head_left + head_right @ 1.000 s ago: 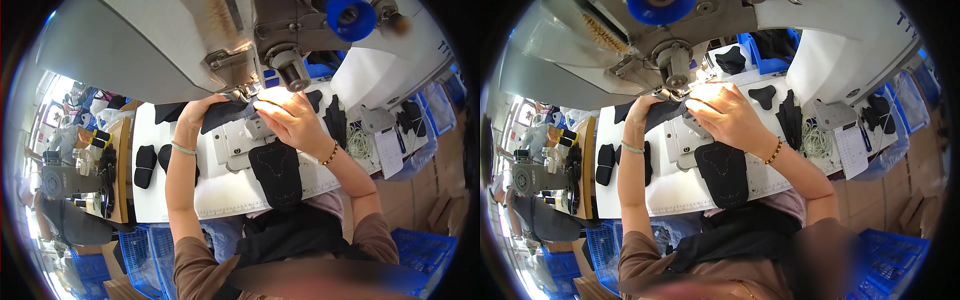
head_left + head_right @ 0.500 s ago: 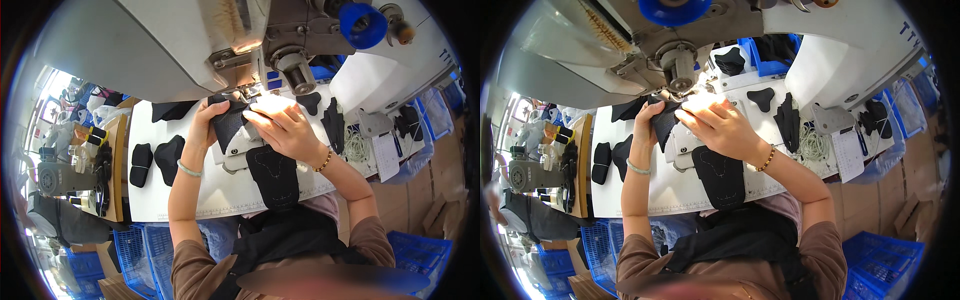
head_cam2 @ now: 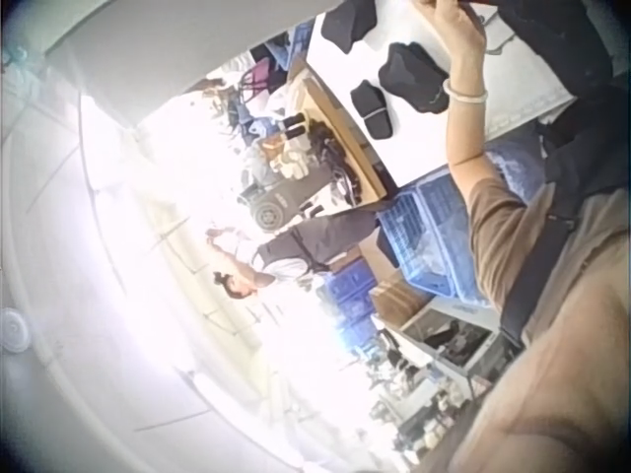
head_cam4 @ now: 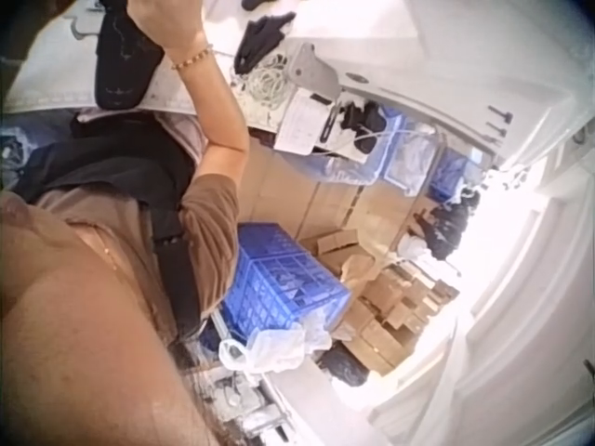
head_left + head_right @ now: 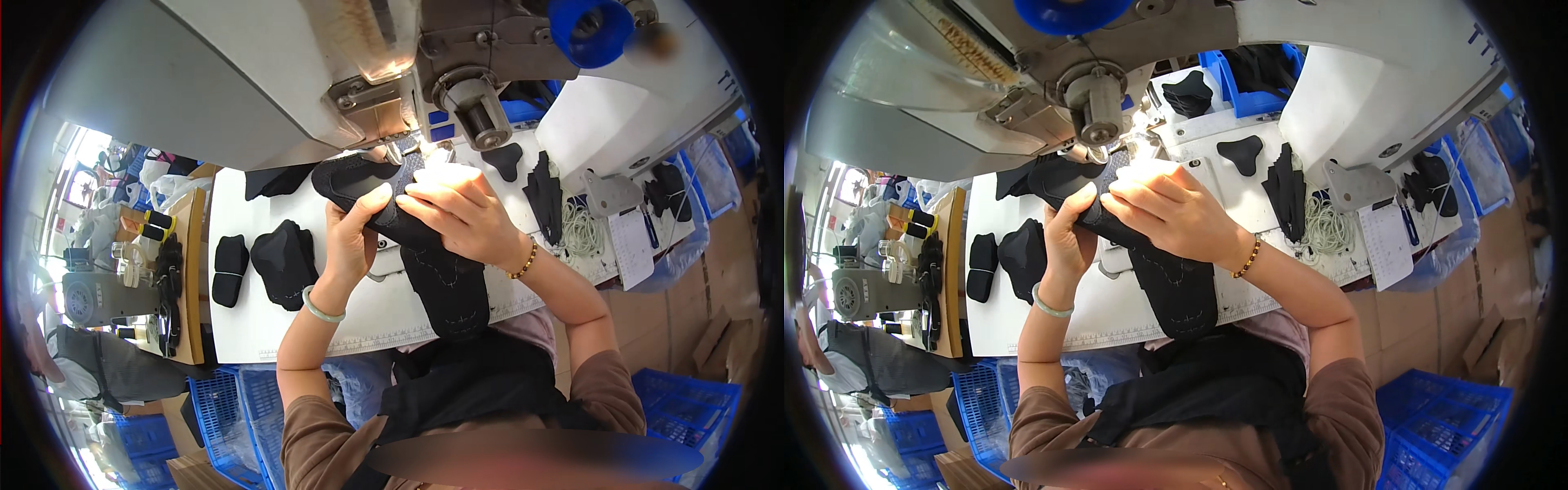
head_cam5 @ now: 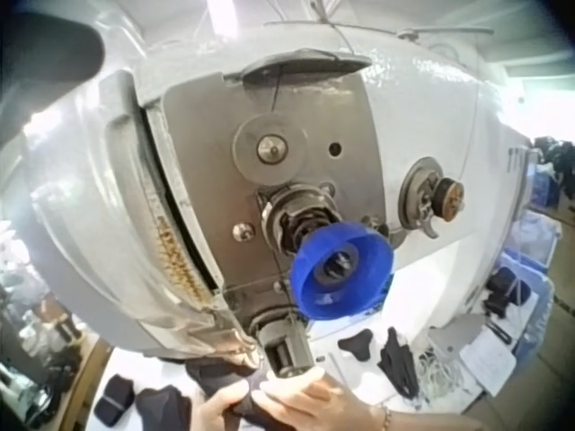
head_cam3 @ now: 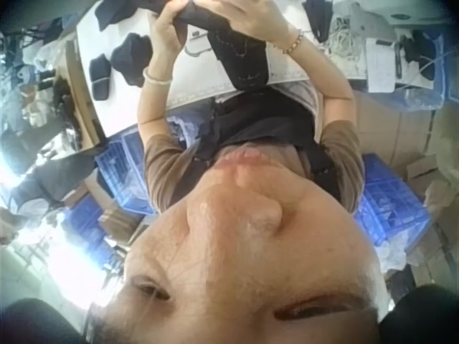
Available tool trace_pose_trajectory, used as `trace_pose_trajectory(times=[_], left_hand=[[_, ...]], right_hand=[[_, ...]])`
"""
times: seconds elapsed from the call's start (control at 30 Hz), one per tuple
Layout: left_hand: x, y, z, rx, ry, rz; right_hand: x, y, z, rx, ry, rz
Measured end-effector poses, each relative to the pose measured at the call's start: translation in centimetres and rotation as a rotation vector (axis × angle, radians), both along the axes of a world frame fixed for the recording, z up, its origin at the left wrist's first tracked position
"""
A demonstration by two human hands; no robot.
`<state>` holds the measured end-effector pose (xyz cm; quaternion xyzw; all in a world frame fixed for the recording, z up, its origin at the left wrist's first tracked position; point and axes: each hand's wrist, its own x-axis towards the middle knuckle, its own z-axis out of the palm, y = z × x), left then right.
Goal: Use an industrial sewing machine to stitch a mesh and synthetic component of a shoe upper.
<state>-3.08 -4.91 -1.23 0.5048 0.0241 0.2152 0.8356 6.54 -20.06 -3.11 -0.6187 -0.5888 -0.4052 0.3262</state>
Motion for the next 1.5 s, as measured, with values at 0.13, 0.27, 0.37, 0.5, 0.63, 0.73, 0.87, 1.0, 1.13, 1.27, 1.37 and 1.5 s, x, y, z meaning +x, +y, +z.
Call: trace_pose_trajectory(times=[0.13,0.27,0.37,0.5,0.63,0.73,0.87,1.0,1.13,1.27,1.37,1.5], left_hand=[[0.1,0.4,0.0,0.006,0.092,0.022],[0.2,1.3,0.1,-0.08,0.206,-0.023],[0.0,1.2,-0.2,-0.088,0.204,-0.031],[-0.2,0.7,-0.6,-0.094,0.167,-0.02],[-0.2,0.3,-0.6,-0.087,0.113,-0.017],[-0.3,-0.3,-0.4,-0.078,0.076,-0.01],[-0.5,-1.7,-0.1,0.068,0.049,0.062],[-0.5,-2.5,0.2,0.247,0.037,0.124],[-0.2,-3.1,0.3,0.334,0.038,0.192],[0.1,-3.2,0.3,0.44,0.022,0.239],[0.3,-2.9,0.5,0.546,0.025,0.243],[0.6,-2.0,1.0,0.421,0.049,0.183]], right_hand=[[0.2,-0.1,0.0,-0.002,-0.026,0.024],[0.3,-0.3,0.1,-0.025,-0.02,0.032],[0.4,-0.7,0.3,-0.04,0.021,0.059],[0.8,-1.2,0.5,-0.042,0.073,0.102],[1.0,-1.5,0.6,-0.045,0.095,0.104],[1.3,-1.7,0.7,-0.071,0.095,0.113],[2.1,-1.6,1.0,-0.013,0.186,0.202],[3.1,-2.0,1.4,0.007,0.246,0.245],[3.6,-2.1,1.5,-0.013,0.306,0.28],[3.9,-2.2,1.4,-0.023,0.352,0.275],[3.9,-2.2,1.2,-0.059,0.39,0.268],[3.8,-1.9,1.0,-0.016,0.382,0.292]])
